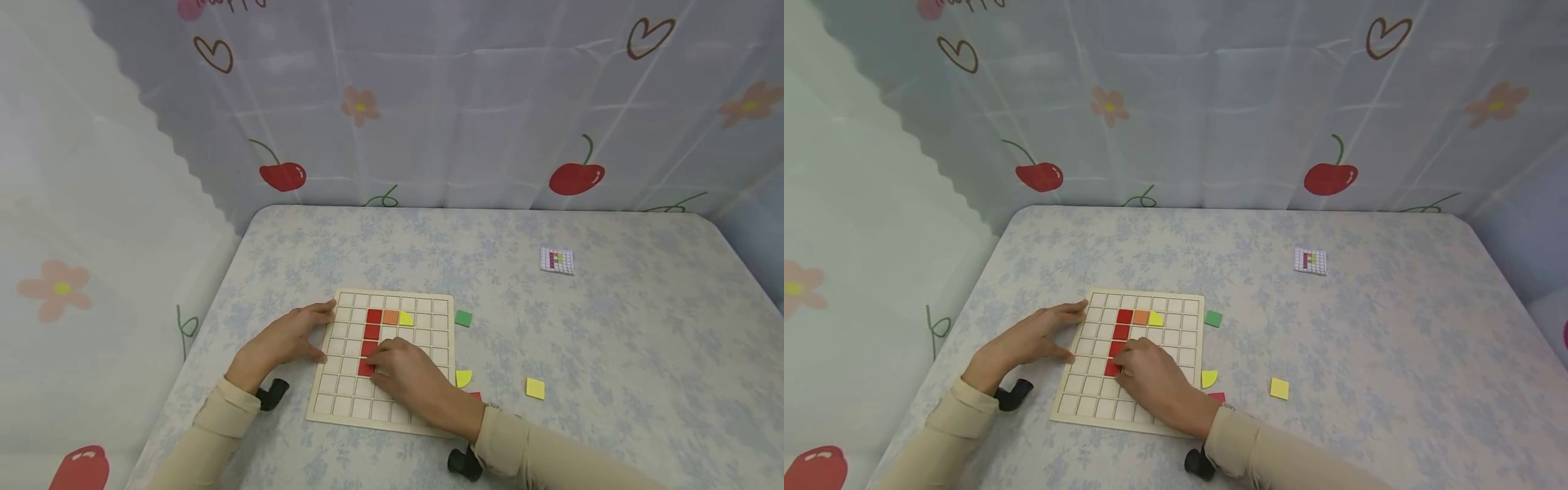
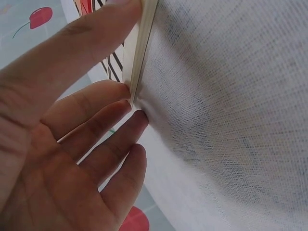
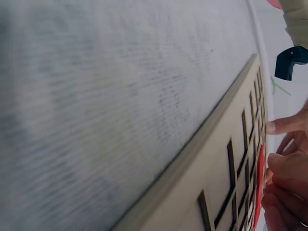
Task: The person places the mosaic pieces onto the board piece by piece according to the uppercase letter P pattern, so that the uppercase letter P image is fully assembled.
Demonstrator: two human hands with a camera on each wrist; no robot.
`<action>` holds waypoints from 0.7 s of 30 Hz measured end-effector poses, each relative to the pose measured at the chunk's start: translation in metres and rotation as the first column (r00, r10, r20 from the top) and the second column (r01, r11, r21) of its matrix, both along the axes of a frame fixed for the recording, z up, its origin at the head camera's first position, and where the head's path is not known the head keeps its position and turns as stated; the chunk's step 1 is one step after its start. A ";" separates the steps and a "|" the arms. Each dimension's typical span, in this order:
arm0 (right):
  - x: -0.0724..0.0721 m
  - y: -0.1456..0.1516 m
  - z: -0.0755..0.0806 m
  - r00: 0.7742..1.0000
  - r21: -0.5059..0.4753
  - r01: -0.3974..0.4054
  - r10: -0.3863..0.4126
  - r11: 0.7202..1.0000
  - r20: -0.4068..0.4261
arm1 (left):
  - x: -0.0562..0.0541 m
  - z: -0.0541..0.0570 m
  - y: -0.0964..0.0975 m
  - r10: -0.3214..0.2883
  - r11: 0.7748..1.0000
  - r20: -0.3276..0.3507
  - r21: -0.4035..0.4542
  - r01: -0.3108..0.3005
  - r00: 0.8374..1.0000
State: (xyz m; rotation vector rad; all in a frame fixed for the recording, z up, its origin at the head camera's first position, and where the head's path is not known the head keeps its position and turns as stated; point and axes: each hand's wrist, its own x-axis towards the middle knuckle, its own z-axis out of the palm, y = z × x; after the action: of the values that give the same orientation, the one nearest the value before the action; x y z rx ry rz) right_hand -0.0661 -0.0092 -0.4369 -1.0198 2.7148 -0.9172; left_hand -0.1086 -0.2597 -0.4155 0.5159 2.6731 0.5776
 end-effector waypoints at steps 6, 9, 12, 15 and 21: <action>0.012 0.039 0.003 0.993 -0.054 0.117 -0.118 0.992 -0.022 | -0.001 0.001 0.005 -0.016 1.000 -0.012 -0.019 0.016 1.000; 0.021 0.062 0.006 0.978 -0.068 0.209 -0.210 0.976 -0.004 | -0.002 0.001 0.006 -0.008 0.999 -0.009 -0.033 0.008 1.000; 0.031 0.081 0.006 0.961 -0.089 0.277 -0.277 0.957 0.022 | -0.003 0.001 0.006 -0.008 0.999 -0.006 -0.043 0.007 1.000; 0.039 0.099 0.004 0.949 -0.100 0.314 -0.314 0.944 0.019 | -0.004 0.000 0.005 -0.013 0.999 -0.005 -0.053 0.013 1.000; 0.052 0.125 -0.002 0.940 -0.045 0.336 -0.338 0.941 -0.037 | -0.001 -0.002 0.003 0.014 0.999 0.013 -0.041 -0.014 1.000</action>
State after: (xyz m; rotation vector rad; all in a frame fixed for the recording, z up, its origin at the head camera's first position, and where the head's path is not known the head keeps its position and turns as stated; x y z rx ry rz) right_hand -0.0138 0.1158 -0.4387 -0.5913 2.9775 -1.0070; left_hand -0.1093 -0.2568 -0.4177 0.4808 2.6720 0.5276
